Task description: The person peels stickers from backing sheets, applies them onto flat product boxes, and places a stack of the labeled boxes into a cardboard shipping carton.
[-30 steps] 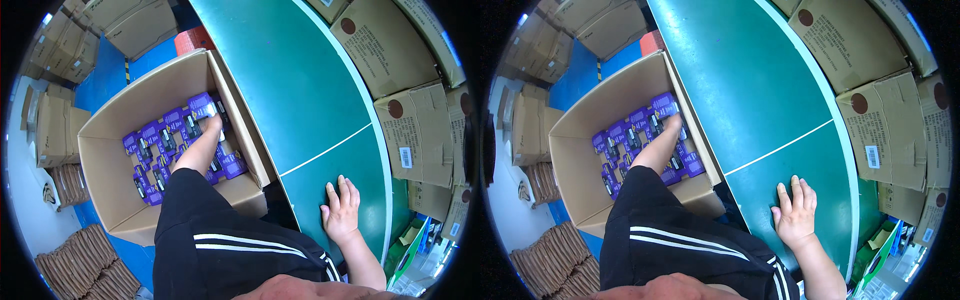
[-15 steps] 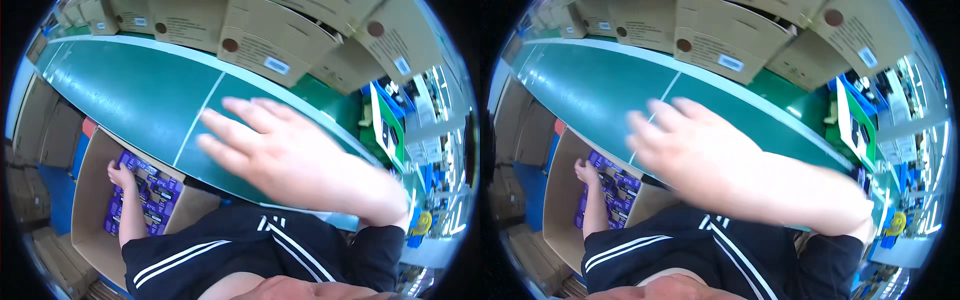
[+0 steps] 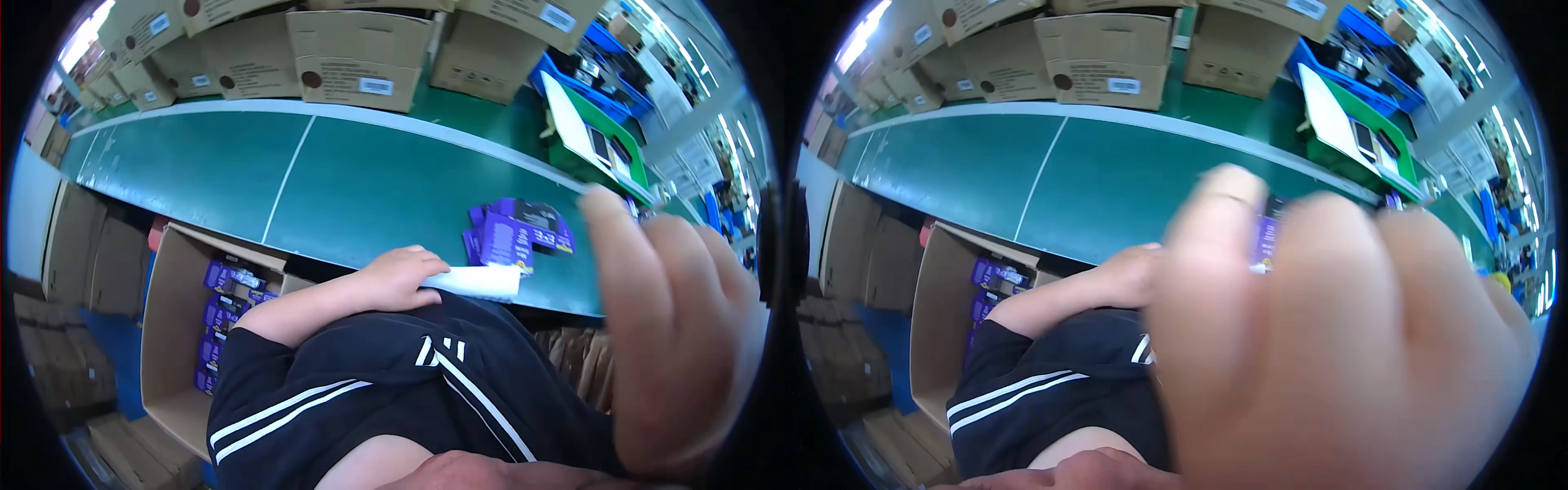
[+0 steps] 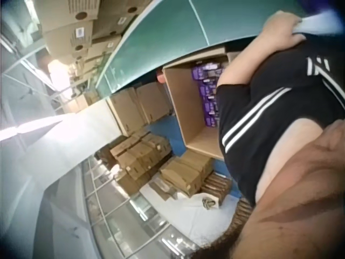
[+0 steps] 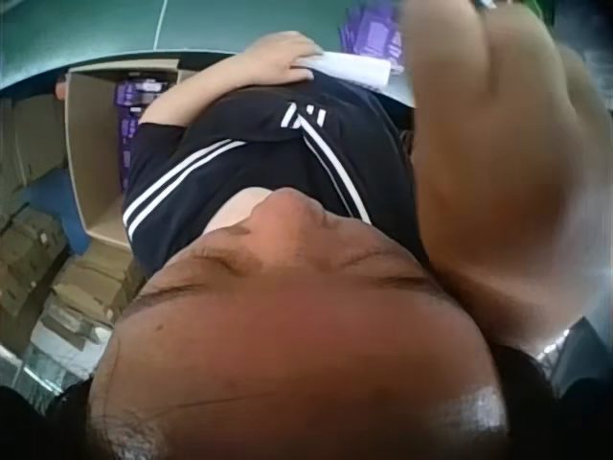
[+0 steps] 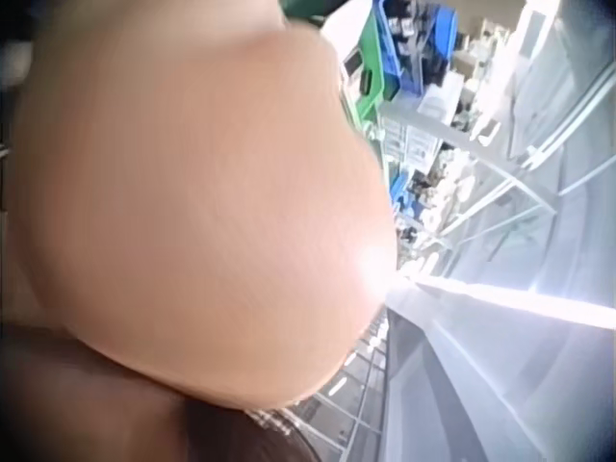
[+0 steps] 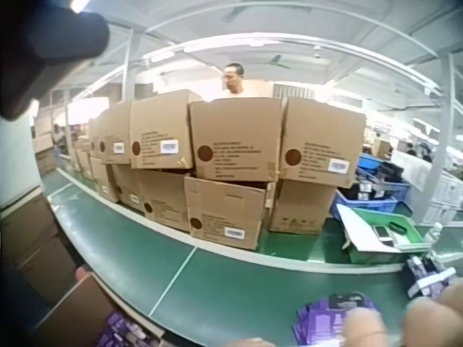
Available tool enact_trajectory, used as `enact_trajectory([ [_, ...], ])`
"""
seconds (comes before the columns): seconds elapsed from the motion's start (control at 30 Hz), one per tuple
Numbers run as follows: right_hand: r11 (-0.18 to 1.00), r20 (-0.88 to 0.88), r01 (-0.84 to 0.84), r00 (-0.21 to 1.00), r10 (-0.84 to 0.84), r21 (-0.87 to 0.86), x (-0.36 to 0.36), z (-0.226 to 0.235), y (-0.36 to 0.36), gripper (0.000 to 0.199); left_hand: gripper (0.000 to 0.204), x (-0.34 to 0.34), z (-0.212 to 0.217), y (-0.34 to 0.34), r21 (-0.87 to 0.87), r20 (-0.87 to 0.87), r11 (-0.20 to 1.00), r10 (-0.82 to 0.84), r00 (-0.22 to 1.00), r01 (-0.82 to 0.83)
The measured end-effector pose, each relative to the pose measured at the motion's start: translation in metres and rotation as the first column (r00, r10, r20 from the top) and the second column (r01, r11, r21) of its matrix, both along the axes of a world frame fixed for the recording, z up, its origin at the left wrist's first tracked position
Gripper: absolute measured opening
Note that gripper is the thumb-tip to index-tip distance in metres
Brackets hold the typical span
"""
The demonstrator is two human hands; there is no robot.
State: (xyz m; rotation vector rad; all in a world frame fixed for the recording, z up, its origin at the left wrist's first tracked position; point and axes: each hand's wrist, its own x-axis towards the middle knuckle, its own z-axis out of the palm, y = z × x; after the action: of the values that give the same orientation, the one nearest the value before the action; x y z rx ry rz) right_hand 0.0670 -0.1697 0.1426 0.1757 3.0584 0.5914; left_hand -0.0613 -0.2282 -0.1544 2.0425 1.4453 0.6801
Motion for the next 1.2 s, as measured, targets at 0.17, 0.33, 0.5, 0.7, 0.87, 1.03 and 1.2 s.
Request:
enact_trajectory([
  [0.17,0.948,0.006,0.298,0.954,-0.301,0.108,0.106,0.005,-0.026,0.032,0.027,0.016,-0.015,0.007,0.156,-0.092,0.969,0.206,0.974,-0.190],
  [0.33,0.969,-0.304,-0.132,0.950,0.064,-0.208,0.120,-0.160,0.057,0.032,0.021,0.017,0.026,-0.002,-0.180,-0.093,0.981,0.055,0.994,-0.071],
  [0.5,0.865,0.137,0.207,0.977,-0.162,-0.456,0.089,-0.158,0.052,0.022,0.013,0.011,0.114,-0.031,0.294,-0.403,0.918,0.373,0.835,-0.268],
  [0.7,0.983,-0.532,-0.121,0.846,0.030,-0.138,0.054,-0.251,0.052,0.014,0.019,-0.004,0.058,-0.051,0.787,-0.401,0.598,0.683,0.610,-0.152],
  [0.87,0.945,-0.354,-0.113,0.935,-0.003,-0.306,0.042,-0.331,0.041,0.011,0.017,-0.009,0.006,-0.069,0.290,-0.636,0.865,0.494,0.593,-0.410],
  [1.03,0.738,0.076,0.169,0.985,-0.158,-0.653,0.012,-0.297,0.074,0.015,0.016,-0.028,0.005,-0.020,0.132,-0.532,0.910,0.400,0.746,-0.394],
  [1.2,0.603,0.423,0.395,0.900,-0.104,-0.693,-0.019,-0.266,0.108,0.017,0.021,-0.048,0.046,0.028,-0.407,-0.535,0.838,0.103,0.838,-0.363],
])
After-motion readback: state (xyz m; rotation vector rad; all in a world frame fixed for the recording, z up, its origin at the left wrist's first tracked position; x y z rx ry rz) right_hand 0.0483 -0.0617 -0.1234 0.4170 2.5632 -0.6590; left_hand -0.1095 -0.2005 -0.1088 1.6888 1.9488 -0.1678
